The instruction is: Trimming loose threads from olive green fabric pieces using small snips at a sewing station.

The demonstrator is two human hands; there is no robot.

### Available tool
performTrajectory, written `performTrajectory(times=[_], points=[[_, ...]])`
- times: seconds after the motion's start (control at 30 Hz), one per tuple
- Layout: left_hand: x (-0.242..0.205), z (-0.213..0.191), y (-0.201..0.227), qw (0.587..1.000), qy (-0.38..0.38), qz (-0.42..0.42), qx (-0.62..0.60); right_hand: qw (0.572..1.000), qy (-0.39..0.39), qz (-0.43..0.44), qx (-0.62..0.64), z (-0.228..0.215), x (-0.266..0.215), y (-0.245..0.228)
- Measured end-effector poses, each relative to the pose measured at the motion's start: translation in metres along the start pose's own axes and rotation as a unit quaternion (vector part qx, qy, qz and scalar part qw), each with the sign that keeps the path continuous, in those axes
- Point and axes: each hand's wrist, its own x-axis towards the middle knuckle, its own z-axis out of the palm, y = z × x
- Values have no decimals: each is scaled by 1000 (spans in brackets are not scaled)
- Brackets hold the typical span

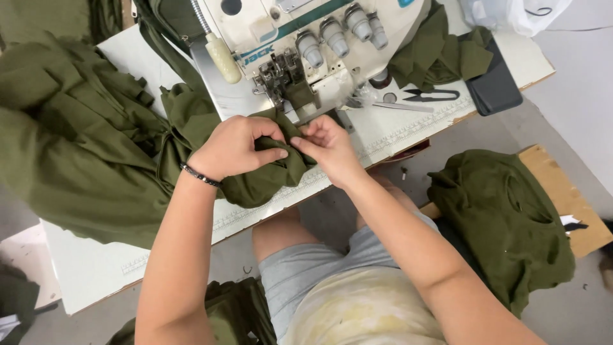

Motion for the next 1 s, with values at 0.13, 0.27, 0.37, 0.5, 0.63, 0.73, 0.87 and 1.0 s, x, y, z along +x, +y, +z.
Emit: performTrajectory(times=[0.13,0.27,0.37,0.5,0.63,0.73,0.87,1.0], points=[[-2,5,5,1000,0,28,14,999,-3,-36,18,-4,-12,-3],[-4,15,6,996,40,82,1,996,-12,-86,-21,-8,-19,-21],[-13,19,12,986,89,139,27,994,-25,-94,-53,-12,-24,-35],[-21,28,5,965,141,212,65,989,-49,-126,-68,-7,-38,-61],[-31,35,3,925,216,267,160,964,-72,-215,-139,-3,-47,-78],[-40,44,-5,889,263,296,229,942,-72,-269,-185,-1,-55,-82],[-47,46,4,843,321,354,248,894,-67,-364,-251,2,-62,-81],[-53,48,3,840,326,361,241,869,-65,-402,-282,8,-68,-84]])
